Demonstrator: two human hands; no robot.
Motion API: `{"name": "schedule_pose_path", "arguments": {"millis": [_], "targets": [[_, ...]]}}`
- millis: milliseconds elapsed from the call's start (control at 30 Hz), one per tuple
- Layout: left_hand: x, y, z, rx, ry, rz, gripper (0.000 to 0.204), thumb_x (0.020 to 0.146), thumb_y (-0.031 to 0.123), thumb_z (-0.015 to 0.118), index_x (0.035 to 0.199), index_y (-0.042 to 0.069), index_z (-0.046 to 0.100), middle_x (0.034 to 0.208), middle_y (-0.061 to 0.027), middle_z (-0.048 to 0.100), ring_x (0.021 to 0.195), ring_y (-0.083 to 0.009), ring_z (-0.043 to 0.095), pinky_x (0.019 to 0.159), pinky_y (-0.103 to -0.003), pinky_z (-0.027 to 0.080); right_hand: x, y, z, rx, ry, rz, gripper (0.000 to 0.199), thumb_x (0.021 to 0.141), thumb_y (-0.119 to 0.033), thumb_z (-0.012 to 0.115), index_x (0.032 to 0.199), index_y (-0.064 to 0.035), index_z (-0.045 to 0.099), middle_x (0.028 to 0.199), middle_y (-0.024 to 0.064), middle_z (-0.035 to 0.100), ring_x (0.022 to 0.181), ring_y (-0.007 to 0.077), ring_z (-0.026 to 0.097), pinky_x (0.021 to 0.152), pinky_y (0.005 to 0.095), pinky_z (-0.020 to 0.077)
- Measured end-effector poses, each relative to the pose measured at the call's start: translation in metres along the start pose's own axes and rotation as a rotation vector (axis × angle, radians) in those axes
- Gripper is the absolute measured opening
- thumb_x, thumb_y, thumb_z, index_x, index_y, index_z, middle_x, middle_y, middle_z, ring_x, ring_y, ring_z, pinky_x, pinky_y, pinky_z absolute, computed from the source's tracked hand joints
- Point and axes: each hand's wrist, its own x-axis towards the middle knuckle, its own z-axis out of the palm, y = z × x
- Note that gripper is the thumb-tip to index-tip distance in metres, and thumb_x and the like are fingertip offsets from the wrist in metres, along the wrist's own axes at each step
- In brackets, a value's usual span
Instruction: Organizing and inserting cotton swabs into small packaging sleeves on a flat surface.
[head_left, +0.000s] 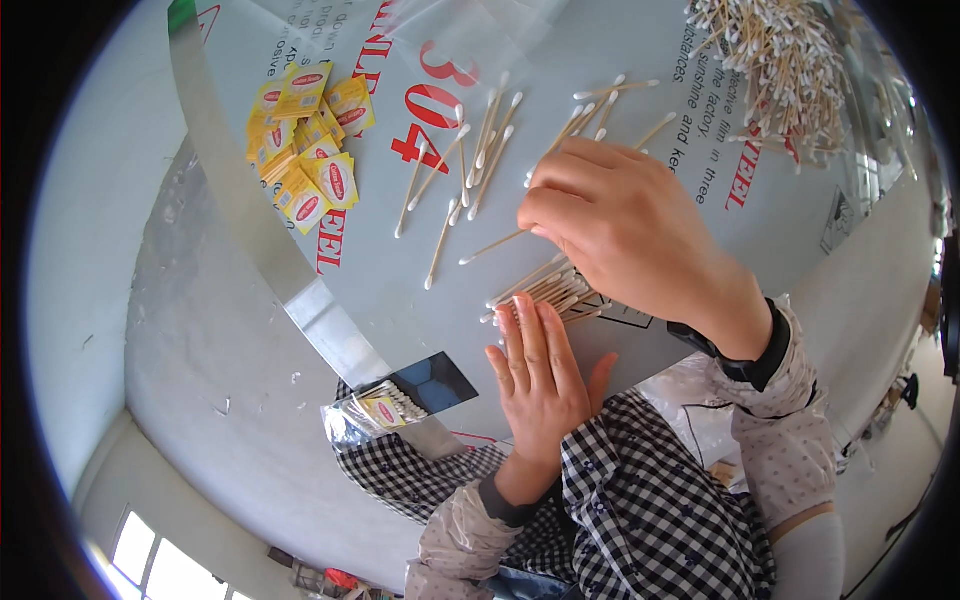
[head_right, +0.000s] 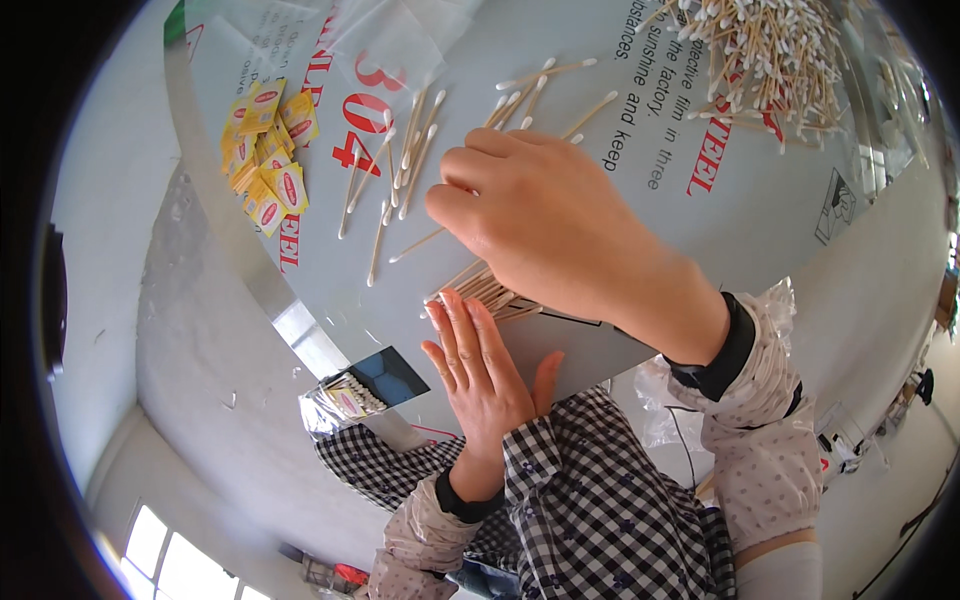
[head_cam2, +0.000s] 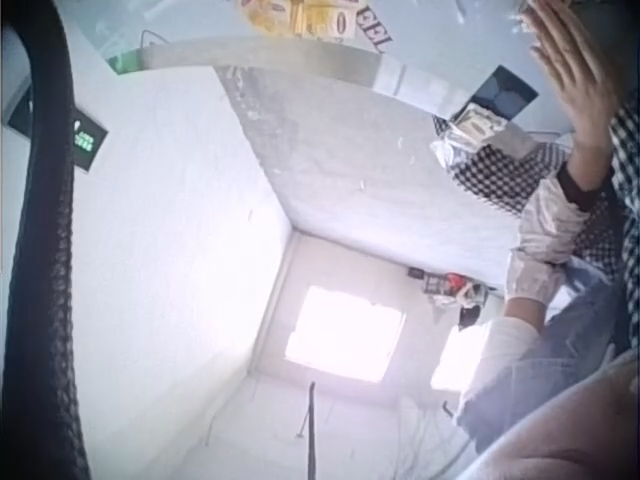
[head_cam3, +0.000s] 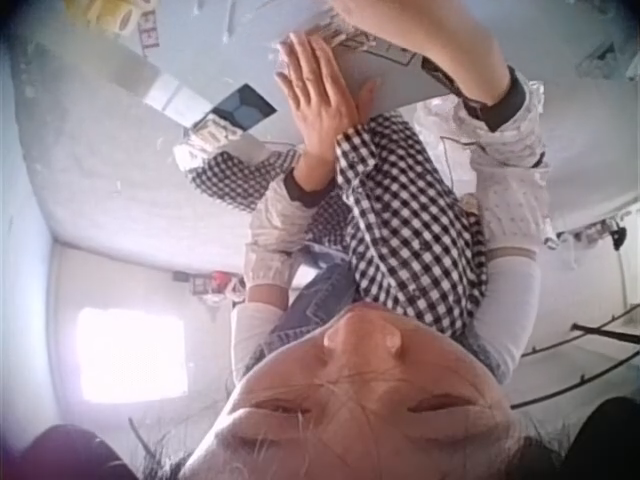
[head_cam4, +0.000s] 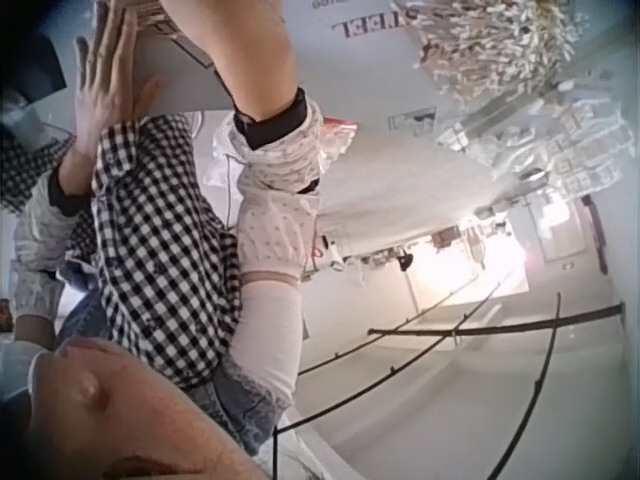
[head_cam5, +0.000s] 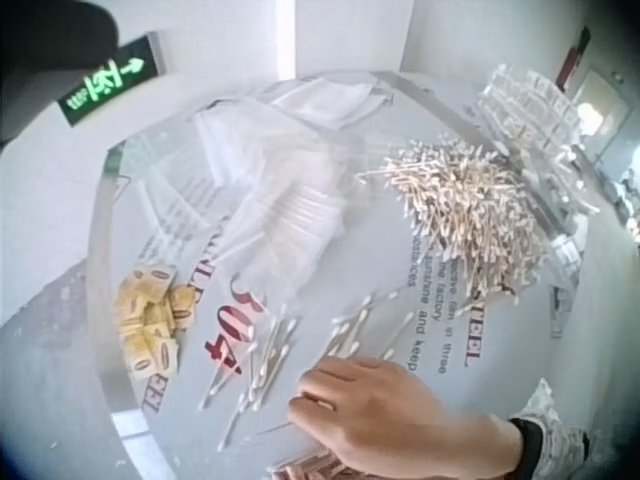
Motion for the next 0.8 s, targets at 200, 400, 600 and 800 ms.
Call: {"name": "schedule_pose_path", "arguments": {"millis": [200, 400, 600, 800], "targets": [[0.015, 0.004, -0.009, -0.026, 0.035, -0.028, 0.085, 0.094, 0.057, 0.053, 0.146, -0.01, 0.037, 0.152, -0.03, 0.037, 0.145, -0.0443, 0.031, 0.119, -0.056, 0.017, -0.02, -0.005, -0.008, 0.047, -0.045, -0.046, 0.011, 0.071, -0.006, 0.067, 0.081, -0.0052, 0.062, 0.086, 0.0037, 0.06, 0.084, 0.0223, 0.06, 0.069, 0.0358, 0.0506], [0.037, -0.001, 0.003, 0.121, 0.025, -0.026, 0.097, 0.092, 0.071, 0.04, 0.147, -0.01, 0.035, 0.154, -0.0288, 0.034, 0.146, -0.0413, 0.029, 0.118, -0.053, 0.021, -0.049, -0.002, -0.025, 0.209, 0.168, 0.272, 0.019, 0.081, 0.005, 0.066, 0.096, -0.0051, 0.069, 0.097, 0.0052, 0.066, 0.08, 0.0239, 0.063, 0.067, 0.0355, 0.0511], [0.069, -0.002, -0.006, 0.161, -0.044, -0.016, 0.113, 0.086, 0.078, 0.041, 0.149, -0.014, 0.023, 0.156, -0.0325, 0.025, 0.147, -0.0455, 0.022, 0.118, -0.055, 0.019, -0.062, -0.004, -0.018, 0.285, 0.129, 0.392, 0.022, 0.085, 0.005, 0.064, 0.104, -0.0057, 0.066, 0.096, 0.0066, 0.064, 0.078, 0.0234, 0.062, 0.065, 0.0342, 0.0509], [0.041, 0.007, 0.006, 0.162, 0.053, -0.047, 0.106, 0.089, 0.079, 0.032, 0.144, -0.012, 0.038, 0.152, -0.0304, 0.036, 0.144, -0.0449, 0.032, 0.116, -0.055, 0.025, -0.067, -0.005, -0.014, 0.283, 0.132, 0.372, 0.025, 0.085, 0.006, 0.063, 0.108, -0.0048, 0.065, 0.099, 0.0094, 0.063, 0.081, 0.0253, 0.062, 0.066, 0.0336, 0.0509]]}}
